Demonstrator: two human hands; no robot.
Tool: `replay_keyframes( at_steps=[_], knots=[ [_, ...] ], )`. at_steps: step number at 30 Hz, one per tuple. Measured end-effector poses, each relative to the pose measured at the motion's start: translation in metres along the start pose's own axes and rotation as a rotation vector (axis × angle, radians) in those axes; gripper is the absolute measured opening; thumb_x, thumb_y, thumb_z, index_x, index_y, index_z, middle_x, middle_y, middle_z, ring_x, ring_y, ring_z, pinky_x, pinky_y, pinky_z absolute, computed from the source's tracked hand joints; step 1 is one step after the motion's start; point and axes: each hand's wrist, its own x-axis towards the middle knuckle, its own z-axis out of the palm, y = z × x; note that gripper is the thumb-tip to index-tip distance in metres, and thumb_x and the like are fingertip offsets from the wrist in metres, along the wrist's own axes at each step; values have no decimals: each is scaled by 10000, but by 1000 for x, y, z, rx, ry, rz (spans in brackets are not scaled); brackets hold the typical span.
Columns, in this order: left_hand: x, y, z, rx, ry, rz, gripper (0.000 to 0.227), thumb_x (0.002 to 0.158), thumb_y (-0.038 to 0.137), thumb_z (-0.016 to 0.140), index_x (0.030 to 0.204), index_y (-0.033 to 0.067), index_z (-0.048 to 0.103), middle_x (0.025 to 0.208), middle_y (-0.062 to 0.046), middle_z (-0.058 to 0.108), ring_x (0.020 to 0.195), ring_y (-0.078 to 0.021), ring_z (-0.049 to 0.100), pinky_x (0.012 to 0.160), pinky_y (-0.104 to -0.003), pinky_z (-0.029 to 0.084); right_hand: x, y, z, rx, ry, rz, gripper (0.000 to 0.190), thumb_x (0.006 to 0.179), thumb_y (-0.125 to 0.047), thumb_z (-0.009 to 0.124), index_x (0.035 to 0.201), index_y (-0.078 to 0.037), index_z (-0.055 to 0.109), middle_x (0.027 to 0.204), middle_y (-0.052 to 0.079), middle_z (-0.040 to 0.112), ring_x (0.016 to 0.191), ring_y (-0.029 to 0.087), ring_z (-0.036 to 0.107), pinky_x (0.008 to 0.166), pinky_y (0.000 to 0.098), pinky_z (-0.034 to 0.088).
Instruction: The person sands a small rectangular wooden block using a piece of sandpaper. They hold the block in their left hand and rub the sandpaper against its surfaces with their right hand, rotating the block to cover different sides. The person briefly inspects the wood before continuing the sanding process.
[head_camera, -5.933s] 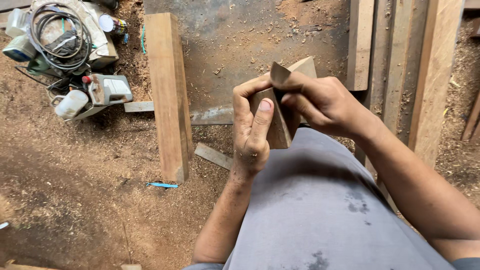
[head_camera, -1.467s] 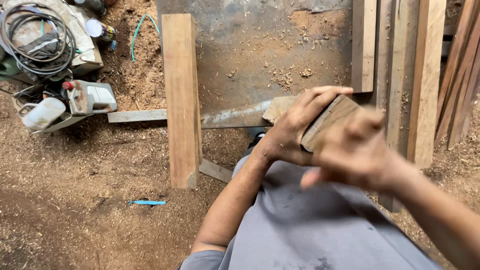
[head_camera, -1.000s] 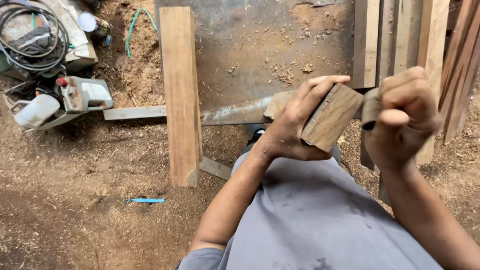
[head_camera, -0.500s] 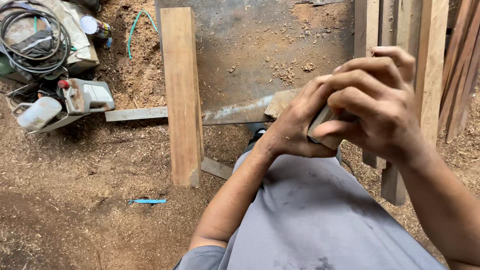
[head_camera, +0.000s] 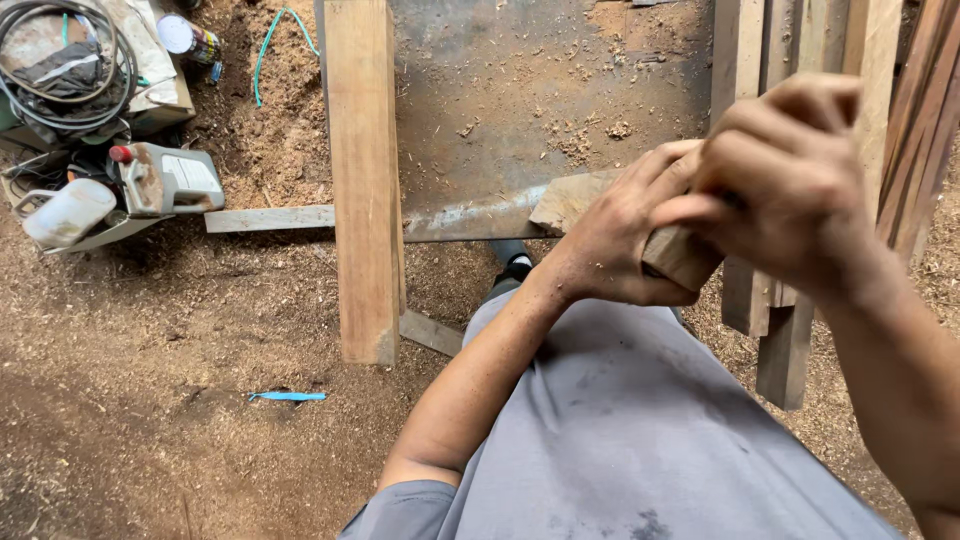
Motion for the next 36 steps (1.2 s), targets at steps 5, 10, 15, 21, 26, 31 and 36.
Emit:
replay_keyframes(
  at_steps=[5, 10, 15, 21, 26, 31, 36],
  knots=[
    [-7, -1, 5, -110, 5, -103, 948, 692, 305, 891, 1490, 86, 428, 1540, -143, 437, 1392, -333, 494, 1197, -434, 447, -10, -14, 7, 99, -4, -153, 483, 887, -591, 704, 740, -134, 651, 813, 31, 661, 833, 206, 529, 908, 408, 335],
    [-4, -1, 6, -137, 9, -111, 861, 673, 279, 882, 1424, 117, 493, 1481, -147, 467, 1388, -341, 501, 1171, -426, 471, 0, -7, 2, 9, 37, -4, 496, 938, -563, 716, 740, -118, 621, 790, 40, 644, 831, 220, 524, 911, 404, 347],
    [-11, 6, 4, -225, 28, -258, 619, 896, 173, 730, 1465, 112, 495, 1514, -126, 506, 1395, -329, 521, 1157, -411, 500, -1, -40, 5, 172, 51, -205, 511, 872, -597, 685, 696, -127, 585, 805, 56, 670, 886, 241, 604, 967, 442, 409],
    [1, 15, -19, -356, 34, -255, 758, 713, 204, 809, 1400, 114, 501, 1412, -95, 512, 1386, -292, 513, 1199, -439, 468, 17, -33, 18, 118, 173, -171, 413, 993, -539, 693, 811, -170, 649, 813, 35, 649, 787, 183, 539, 835, 375, 387],
    [10, 15, -23, -287, 10, -301, 385, 672, 185, 755, 1043, 178, 655, 1163, -12, 623, 1201, -177, 567, 1066, -356, 491, 17, -26, 20, 112, 83, -127, 356, 983, -424, 664, 762, -152, 598, 796, 28, 646, 791, 182, 551, 871, 397, 404],
    [-11, 1, -13, -371, -206, -545, 294, 680, 216, 800, 943, 128, 704, 972, -32, 685, 952, -203, 636, 823, -325, 523, 26, -20, 19, 17, 70, -77, 332, 985, -412, 671, 792, -145, 634, 838, 30, 656, 813, 200, 572, 853, 395, 406],
    [-5, 20, -14, -841, 171, -596, 487, 1006, 432, 615, 1404, 167, 522, 1412, 6, 559, 1346, -88, 527, 1196, -279, 413, 21, -58, 8, 214, 55, -199, 410, 970, -487, 667, 775, -132, 610, 872, 38, 643, 897, 232, 611, 914, 432, 429]
  ],
)
